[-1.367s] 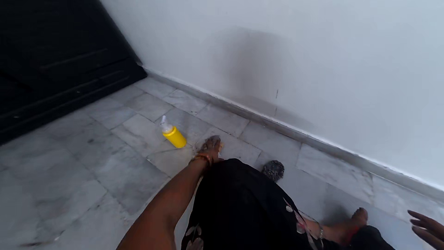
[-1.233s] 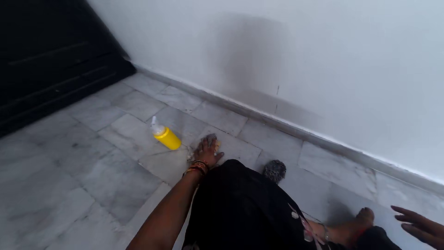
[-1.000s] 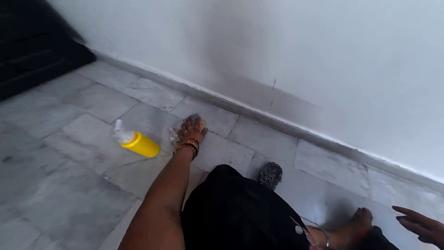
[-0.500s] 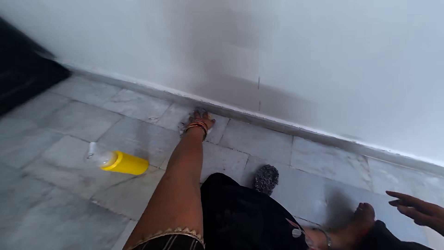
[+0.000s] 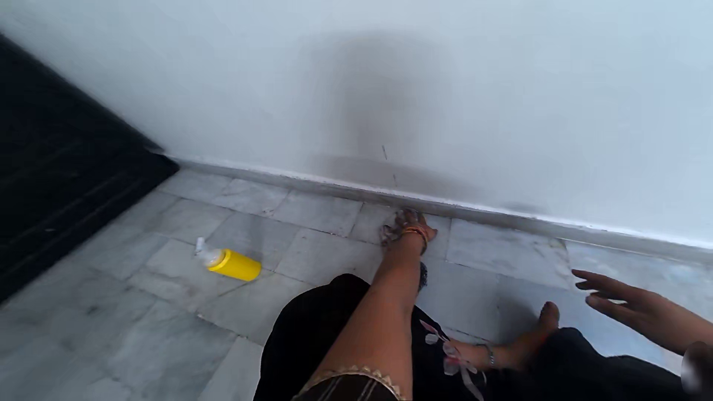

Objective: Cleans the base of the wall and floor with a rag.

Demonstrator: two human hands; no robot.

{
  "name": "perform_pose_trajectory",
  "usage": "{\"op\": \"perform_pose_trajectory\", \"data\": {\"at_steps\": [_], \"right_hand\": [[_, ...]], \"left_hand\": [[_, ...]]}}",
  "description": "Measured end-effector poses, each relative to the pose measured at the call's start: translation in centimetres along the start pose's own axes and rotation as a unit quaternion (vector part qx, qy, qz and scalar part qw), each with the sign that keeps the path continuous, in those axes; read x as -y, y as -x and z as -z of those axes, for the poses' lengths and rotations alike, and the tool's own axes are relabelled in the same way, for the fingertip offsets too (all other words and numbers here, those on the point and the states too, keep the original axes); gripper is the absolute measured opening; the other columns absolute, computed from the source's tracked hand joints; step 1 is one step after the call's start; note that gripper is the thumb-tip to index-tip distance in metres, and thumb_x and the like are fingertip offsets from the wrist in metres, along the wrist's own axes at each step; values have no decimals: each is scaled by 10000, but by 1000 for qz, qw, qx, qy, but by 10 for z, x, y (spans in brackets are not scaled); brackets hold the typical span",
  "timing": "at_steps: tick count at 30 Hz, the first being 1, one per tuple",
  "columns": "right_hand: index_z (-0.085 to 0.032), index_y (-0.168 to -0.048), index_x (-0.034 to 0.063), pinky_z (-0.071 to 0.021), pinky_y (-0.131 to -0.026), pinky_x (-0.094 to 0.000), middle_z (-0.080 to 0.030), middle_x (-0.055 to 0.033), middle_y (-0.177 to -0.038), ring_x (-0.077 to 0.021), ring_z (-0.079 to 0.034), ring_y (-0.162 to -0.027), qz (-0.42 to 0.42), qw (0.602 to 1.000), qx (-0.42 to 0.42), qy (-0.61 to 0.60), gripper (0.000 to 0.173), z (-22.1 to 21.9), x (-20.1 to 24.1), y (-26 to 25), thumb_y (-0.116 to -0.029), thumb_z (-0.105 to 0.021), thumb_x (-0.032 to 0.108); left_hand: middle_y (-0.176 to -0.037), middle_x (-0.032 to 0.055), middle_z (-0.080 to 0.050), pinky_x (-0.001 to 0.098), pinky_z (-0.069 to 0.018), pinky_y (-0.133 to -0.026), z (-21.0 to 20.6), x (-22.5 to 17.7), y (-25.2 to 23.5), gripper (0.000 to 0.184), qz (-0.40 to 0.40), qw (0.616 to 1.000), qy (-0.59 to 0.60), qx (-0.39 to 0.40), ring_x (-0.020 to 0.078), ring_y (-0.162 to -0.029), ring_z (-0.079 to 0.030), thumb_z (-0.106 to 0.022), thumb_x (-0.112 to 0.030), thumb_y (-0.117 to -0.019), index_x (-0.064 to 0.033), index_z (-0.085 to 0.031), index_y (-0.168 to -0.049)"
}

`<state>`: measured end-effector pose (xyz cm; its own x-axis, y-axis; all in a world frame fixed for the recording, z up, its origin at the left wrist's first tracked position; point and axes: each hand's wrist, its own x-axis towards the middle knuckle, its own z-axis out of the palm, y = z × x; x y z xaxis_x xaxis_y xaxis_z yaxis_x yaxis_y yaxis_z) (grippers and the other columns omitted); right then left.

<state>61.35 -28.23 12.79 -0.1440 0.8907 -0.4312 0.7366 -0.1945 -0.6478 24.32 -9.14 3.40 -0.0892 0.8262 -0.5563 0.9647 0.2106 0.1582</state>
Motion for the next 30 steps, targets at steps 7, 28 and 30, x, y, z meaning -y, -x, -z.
{"op": "perform_pose_trajectory", "data": {"at_steps": [7,28,30], "right_hand": [[-475,-1549,165,-507,-1065,-480,-625,-139,-1420,-287,-655,-1236,-18,999,34,13,530,1,11,5,-1056,-603,315],[-439,-1571,151,-390,-1052,-741,-329,-246,-1638,-524,-366,-1449,-54,988,0,148,710,-79,31,-76,-950,-721,349],[-434,-1569,112,-357,-1055,-771,-268,-253,-1664,-553,-294,-1475,-56,989,7,138,758,-104,31,-89,-915,-767,302]], "left_hand": [[-1712,278,77,822,-166,-1139,-60,-115,55,906,-117,990,-53,49,584,-1545,-17,-580,-585,-986,-182,-156,-1678],[-1585,252,-431,444,-320,-1244,-115,-65,125,503,-274,952,108,89,346,-1486,-424,-551,-169,-1069,18,-455,-1526],[-1634,278,-331,447,-292,-1259,-118,-59,142,577,-263,961,-3,83,376,-1525,-353,-577,-219,-1052,17,-412,-1552]]}}
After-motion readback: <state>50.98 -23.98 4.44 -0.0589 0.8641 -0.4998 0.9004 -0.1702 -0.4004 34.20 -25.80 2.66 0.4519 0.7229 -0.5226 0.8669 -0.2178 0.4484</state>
